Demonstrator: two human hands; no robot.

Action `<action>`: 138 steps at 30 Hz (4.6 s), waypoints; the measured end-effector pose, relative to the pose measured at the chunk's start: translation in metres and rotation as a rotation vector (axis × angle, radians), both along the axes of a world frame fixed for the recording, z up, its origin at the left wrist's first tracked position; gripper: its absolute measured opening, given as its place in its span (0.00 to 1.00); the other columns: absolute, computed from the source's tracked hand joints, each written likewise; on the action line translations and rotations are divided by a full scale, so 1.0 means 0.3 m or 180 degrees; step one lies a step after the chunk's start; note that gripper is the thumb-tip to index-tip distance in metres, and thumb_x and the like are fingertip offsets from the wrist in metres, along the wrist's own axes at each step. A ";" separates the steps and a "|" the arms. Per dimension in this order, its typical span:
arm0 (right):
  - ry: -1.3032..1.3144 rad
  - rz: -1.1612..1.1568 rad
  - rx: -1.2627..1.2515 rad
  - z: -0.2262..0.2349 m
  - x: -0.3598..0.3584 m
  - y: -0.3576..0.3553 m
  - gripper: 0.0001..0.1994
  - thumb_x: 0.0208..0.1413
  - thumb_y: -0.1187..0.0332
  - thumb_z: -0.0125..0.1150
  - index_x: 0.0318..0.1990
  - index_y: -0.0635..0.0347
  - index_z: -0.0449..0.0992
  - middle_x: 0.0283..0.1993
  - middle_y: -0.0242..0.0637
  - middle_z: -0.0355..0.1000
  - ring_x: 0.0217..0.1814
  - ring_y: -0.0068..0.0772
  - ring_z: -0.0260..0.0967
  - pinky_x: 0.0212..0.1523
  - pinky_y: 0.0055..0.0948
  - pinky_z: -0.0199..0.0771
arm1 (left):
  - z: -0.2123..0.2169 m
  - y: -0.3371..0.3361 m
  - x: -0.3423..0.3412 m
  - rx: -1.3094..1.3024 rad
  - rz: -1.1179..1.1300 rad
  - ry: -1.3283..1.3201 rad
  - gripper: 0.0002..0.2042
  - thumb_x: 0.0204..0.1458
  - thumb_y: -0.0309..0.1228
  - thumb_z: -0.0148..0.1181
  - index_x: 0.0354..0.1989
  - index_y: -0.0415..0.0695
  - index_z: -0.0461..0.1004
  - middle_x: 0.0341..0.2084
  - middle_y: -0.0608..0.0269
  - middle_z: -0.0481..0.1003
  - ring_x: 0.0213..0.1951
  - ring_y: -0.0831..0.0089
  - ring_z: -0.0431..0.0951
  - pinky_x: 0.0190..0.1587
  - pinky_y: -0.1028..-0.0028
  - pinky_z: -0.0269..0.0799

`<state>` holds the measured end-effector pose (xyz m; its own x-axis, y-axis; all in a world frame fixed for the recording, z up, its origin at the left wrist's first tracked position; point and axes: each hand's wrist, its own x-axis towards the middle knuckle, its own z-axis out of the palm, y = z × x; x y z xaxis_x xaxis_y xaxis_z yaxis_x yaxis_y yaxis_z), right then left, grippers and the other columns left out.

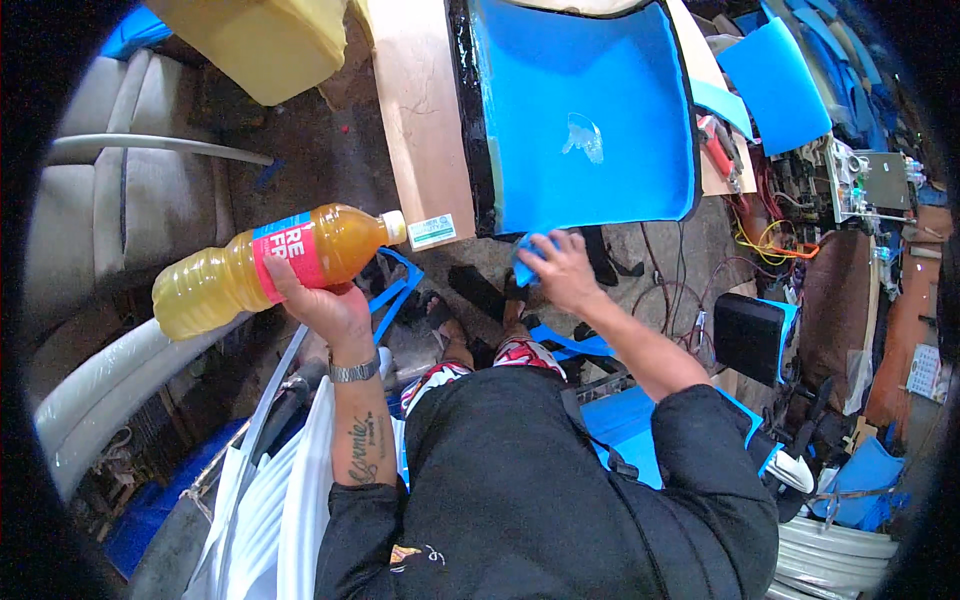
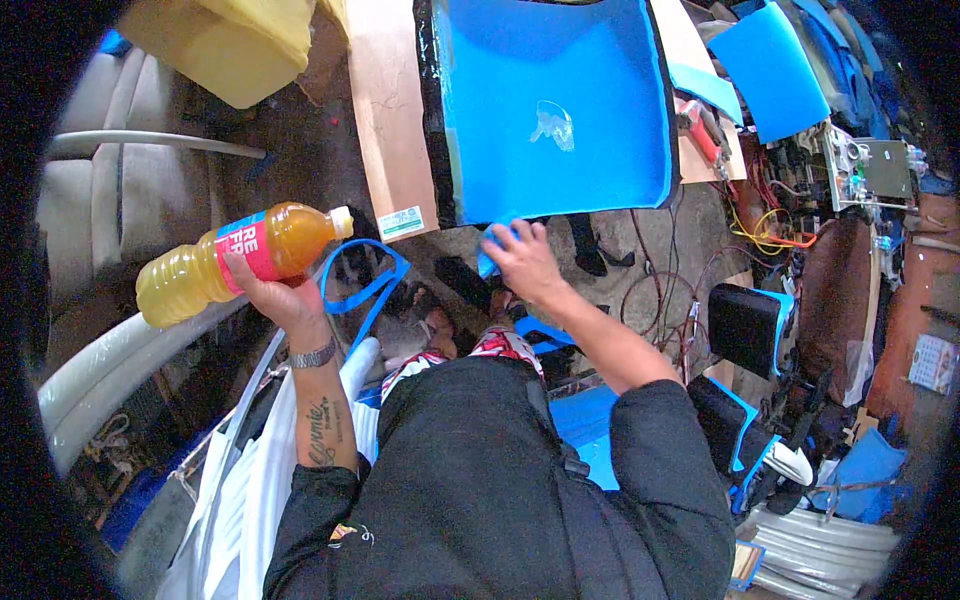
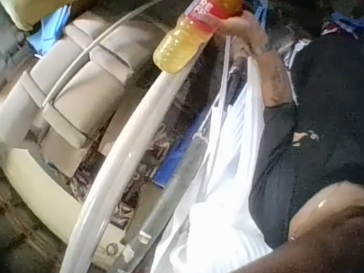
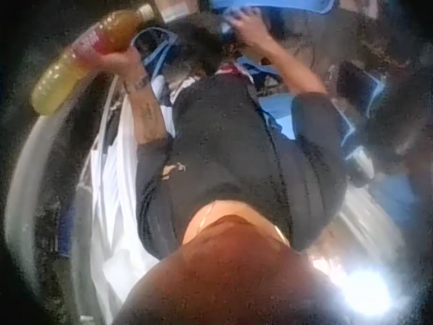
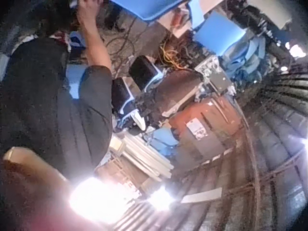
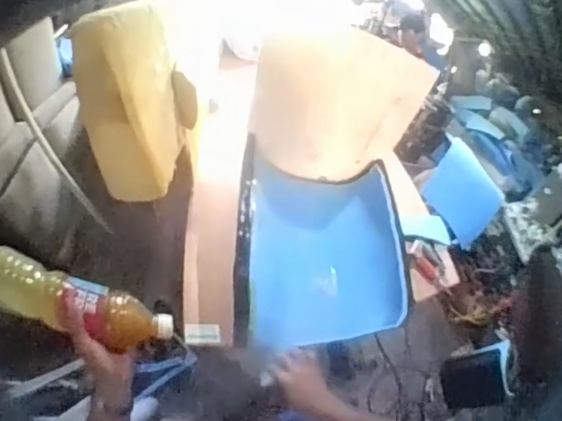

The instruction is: The person cleans a blue plastic chair seat using a sponge and a liquid from a bottle. They pour the liquid onto the sponge and wipe the surface of the chair, then pour the liquid directly onto the chair and wipe it again. Finally, the person flips the chair over to reveal the black underside.

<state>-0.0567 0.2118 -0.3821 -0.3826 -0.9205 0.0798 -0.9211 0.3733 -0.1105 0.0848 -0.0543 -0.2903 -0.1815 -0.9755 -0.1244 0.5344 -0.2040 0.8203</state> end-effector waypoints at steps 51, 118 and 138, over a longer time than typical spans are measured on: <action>-0.7443 -0.0622 -0.3492 0.306 -1.267 0.111 0.15 0.53 0.74 0.52 0.49 0.63 0.67 0.44 0.40 0.72 0.42 0.36 0.72 0.42 0.40 0.75 | 0.354 0.496 -1.491 -0.1152 -0.1242 0.0165 0.17 0.49 0.33 0.63 0.45 0.39 0.70 0.39 0.64 0.73 0.39 0.77 0.73 0.45 0.73 0.69; -0.3482 -0.1859 -0.2376 0.282 -2.094 0.094 0.13 0.45 0.72 0.52 0.40 0.59 0.76 0.35 0.38 0.74 0.35 0.28 0.70 0.38 0.29 0.71 | 0.041 0.625 -1.131 0.0020 0.0272 -0.0223 0.31 0.49 0.54 0.55 0.54 0.44 0.59 0.47 0.56 0.68 0.49 0.63 0.70 0.53 0.61 0.67; -0.0484 -0.0076 0.0423 0.255 -1.532 0.347 0.15 0.42 0.72 0.54 0.42 0.52 0.73 0.41 0.45 0.66 0.43 0.49 0.66 0.40 0.42 0.72 | 0.069 0.689 -1.153 -0.0074 0.0116 -0.0347 0.32 0.49 0.52 0.56 0.56 0.44 0.57 0.48 0.56 0.66 0.51 0.62 0.69 0.54 0.60 0.66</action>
<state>-0.5164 0.3160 -0.3055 -0.4029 -0.9095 -0.1020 -0.8883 0.4154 -0.1958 -0.2610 0.1523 -0.2697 -0.1325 -0.9841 -0.1187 0.4484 -0.1663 0.8782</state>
